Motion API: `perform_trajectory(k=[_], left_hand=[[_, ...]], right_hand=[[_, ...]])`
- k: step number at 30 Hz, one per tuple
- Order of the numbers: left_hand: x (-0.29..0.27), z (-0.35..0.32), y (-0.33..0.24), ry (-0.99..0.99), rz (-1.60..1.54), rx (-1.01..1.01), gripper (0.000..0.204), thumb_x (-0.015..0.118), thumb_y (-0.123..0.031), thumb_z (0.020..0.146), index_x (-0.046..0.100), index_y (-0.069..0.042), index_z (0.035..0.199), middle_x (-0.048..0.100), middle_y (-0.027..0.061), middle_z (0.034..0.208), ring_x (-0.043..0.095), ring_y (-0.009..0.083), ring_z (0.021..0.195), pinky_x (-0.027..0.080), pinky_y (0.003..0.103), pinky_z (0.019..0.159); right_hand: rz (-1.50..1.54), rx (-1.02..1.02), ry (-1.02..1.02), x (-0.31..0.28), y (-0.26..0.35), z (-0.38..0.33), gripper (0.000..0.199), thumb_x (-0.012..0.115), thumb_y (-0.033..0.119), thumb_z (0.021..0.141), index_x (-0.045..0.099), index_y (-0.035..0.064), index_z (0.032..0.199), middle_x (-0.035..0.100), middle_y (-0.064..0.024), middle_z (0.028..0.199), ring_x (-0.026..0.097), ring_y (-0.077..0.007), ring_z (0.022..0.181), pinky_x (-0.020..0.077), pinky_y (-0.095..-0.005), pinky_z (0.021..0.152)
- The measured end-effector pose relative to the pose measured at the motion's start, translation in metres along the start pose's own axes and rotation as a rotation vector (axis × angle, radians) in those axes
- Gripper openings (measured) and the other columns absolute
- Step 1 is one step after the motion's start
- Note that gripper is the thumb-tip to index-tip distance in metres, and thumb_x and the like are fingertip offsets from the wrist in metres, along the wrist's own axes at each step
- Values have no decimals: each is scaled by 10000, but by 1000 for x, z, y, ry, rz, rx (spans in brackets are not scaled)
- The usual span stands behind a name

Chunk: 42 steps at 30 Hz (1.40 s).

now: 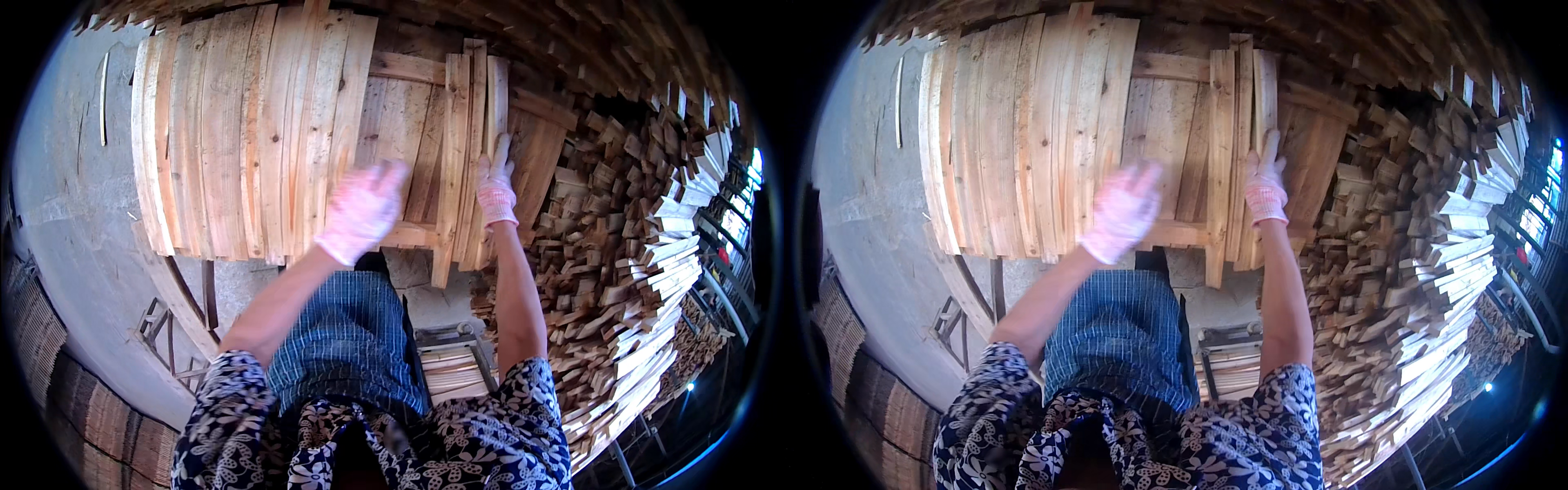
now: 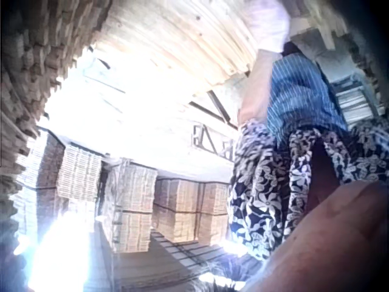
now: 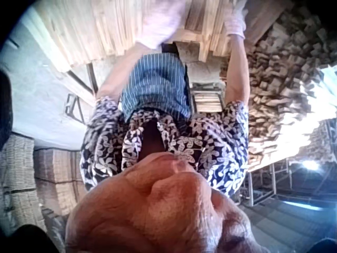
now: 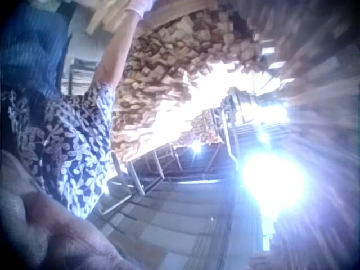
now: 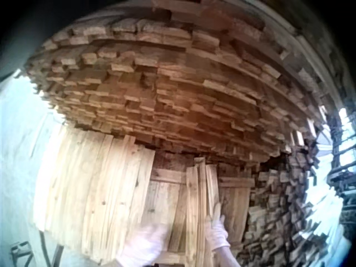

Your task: The person repeatedly picks up bundles of wooden planks from a large pile and stacks them onto a wooden pallet. They align the planks carefully to form a neat stack, moving back and forth between the source pile and the pallet.

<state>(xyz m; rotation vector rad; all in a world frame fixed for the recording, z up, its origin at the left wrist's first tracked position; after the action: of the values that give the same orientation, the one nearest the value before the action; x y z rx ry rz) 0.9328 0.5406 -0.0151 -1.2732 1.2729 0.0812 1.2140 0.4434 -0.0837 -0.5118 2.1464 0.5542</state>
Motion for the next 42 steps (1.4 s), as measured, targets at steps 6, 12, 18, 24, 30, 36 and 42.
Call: perform_trajectory(k=[6,12,18,24,30,36,42], left_hand=[[149,60,-35,132,-752,-732,747,414,-535,1038,156,-181,1643,558,278,1436,616,479,1193,499,542,964],[138,64,-37,-136,-775,-616,767,548,-452,1018,239,-110,1632,633,278,1307,661,410,1132,502,455,971],[113,22,17,-166,-535,-707,698,559,-397,1026,272,-142,1609,449,324,1493,536,515,1269,436,497,1095],[-10,6,-4,-448,-37,-361,476,631,-354,965,561,-119,1373,601,260,1200,631,428,1060,528,519,909],[-49,-35,86,168,380,-602,824,741,-665,794,603,7,1251,602,267,1264,617,439,1149,521,488,980],[-28,-19,82,363,412,-659,1008,878,-624,656,521,3,1361,550,287,1344,550,443,1275,485,476,1059],[-24,-21,106,375,390,-662,1051,880,-599,671,471,4,1428,505,298,1408,527,447,1318,468,479,1093]], right_hand=[[47,20,142,0,29,-2,704,405,457,1061,25,364,1646,321,-410,1553,381,-533,1423,409,-518,1148],[51,-100,22,30,-6,17,721,488,423,1053,91,340,1649,339,-395,1530,490,-539,1333,472,-526,1067],[133,-75,-74,3,26,-5,689,501,347,1058,142,310,1645,425,-414,1395,565,-564,1199,497,-530,1020],[197,-93,-44,35,85,-48,871,574,587,959,165,220,1634,442,-378,1373,507,-564,1254,462,-599,1029],[213,-166,73,64,177,-76,923,634,548,935,140,227,1646,457,-329,1338,558,-499,1147,512,-566,946],[460,-309,368,99,161,-66,888,676,462,916,206,253,1639,395,-300,1492,485,-488,1317,449,-619,1034],[-649,-602,303,31,-7,-118,748,670,284,909,339,305,1580,391,-191,1540,367,-436,1428,316,-645,1134]])
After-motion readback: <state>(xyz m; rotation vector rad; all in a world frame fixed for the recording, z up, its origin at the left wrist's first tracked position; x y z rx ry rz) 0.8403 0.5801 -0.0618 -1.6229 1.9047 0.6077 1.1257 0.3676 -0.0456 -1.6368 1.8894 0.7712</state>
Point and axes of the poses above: each hand's wrist, its own z-axis towards the middle knuckle, its own x-axis out of the palm, y = z × x, the point moved 10 cm from there along z, towards the middle knuckle
